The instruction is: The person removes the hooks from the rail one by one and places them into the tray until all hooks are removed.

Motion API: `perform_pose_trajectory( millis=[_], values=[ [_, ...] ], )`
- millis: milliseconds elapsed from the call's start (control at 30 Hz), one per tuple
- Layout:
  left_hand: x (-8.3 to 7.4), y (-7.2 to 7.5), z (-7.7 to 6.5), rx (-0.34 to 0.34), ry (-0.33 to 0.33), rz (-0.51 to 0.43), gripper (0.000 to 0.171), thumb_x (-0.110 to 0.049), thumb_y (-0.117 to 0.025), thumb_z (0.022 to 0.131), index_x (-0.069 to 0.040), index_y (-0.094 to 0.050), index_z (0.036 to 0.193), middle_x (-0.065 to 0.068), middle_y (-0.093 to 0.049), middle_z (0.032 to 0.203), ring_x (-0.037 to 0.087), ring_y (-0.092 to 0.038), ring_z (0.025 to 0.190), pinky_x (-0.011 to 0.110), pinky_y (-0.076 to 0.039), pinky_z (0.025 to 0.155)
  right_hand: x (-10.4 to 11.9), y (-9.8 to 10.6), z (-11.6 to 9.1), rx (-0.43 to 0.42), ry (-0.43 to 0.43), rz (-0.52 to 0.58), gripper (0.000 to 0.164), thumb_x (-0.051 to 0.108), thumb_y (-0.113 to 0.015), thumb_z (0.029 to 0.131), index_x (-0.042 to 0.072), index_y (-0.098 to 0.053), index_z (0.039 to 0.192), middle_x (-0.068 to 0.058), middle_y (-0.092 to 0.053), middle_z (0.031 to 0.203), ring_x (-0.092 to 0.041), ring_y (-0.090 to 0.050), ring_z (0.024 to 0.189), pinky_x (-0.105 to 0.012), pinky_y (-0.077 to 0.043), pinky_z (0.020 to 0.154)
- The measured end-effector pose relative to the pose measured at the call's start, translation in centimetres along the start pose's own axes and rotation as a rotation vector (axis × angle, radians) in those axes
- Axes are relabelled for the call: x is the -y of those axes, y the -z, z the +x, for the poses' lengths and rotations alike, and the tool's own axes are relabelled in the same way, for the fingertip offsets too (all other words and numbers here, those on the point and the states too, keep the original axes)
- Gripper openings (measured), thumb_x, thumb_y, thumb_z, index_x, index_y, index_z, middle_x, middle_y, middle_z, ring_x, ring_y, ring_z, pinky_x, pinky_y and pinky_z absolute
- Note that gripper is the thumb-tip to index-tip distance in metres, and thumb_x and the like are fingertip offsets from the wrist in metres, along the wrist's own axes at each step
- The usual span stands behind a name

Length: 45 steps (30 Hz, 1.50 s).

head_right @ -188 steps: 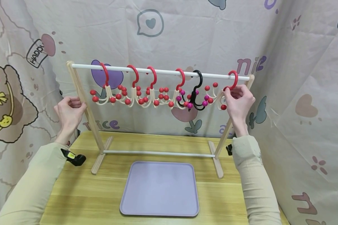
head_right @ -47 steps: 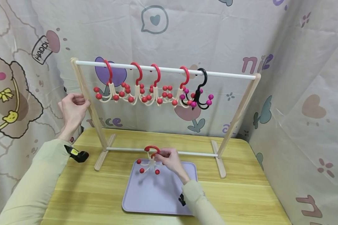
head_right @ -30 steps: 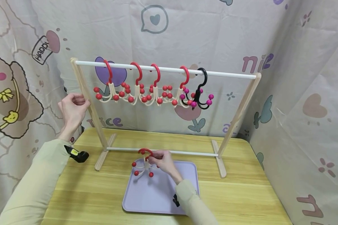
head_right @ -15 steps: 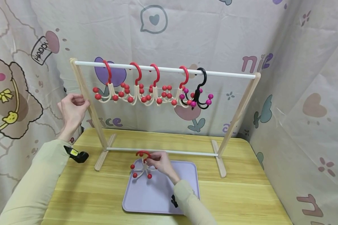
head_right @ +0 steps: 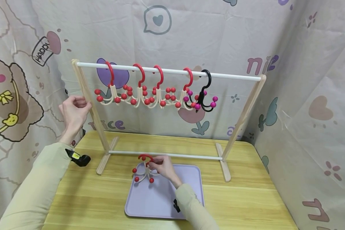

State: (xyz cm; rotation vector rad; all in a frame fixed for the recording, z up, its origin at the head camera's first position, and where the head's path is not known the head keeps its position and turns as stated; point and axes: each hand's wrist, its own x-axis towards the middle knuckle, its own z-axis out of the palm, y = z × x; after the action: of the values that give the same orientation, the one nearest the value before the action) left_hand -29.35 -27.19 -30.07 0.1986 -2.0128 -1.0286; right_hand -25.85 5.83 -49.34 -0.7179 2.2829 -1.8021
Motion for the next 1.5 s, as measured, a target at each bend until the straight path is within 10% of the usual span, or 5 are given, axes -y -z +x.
perform_pose_trajectory(
  millis=[467,900,1167,1500],
  values=[
    [0.0,0.1,0.0,0.002,0.003,0.002,0.024,-0.01,-0.066,0.087,0.001,-0.071,0.108,0.024,-0.076,0.101,-0.025,-0.043,0.061,0.009,-0.037,0.076,-0.1,0.1,-0.1,0.003,0.014,-0.013,0.019,0.002,-0.068,0.092,-0.008,-0.073,0.108,-0.029,-0.075,0.095,-0.041,-0.074,0.082,-0.057,-0.058,0.076],
    [0.0,0.1,-0.1,0.008,0.012,-0.005,0.024,-0.011,-0.066,0.087,0.0,-0.07,0.109,0.024,-0.076,0.101,-0.025,-0.043,0.061,0.017,-0.039,0.086,2.7,0.4,-1.1,0.043,0.046,-0.055,0.018,-0.003,-0.065,0.092,-0.015,-0.07,0.104,-0.039,-0.069,0.089,-0.054,-0.064,0.076,-0.034,-0.057,0.059],
    [0.0,0.1,-0.1,0.015,0.012,-0.015,0.024,-0.01,-0.067,0.087,0.0,-0.07,0.108,0.024,-0.076,0.101,-0.024,-0.044,0.062,0.026,-0.04,0.095,0.0,0.1,-0.4,-0.029,0.045,-0.068,0.023,0.002,-0.071,0.089,-0.009,-0.07,0.109,-0.031,-0.069,0.085,-0.001,-0.054,0.061,-0.018,-0.045,0.053],
    [0.0,0.2,0.0,0.015,0.018,-0.017,0.025,-0.011,-0.067,0.087,0.0,-0.07,0.109,0.022,-0.076,0.1,-0.024,-0.045,0.062,0.02,-0.039,0.091,1.7,0.4,-0.5,-0.048,0.02,-0.102,0.029,0.007,-0.073,0.089,-0.003,-0.071,0.117,-0.023,-0.06,0.074,-0.004,-0.046,0.061,-0.016,-0.035,0.052]
  ],
)
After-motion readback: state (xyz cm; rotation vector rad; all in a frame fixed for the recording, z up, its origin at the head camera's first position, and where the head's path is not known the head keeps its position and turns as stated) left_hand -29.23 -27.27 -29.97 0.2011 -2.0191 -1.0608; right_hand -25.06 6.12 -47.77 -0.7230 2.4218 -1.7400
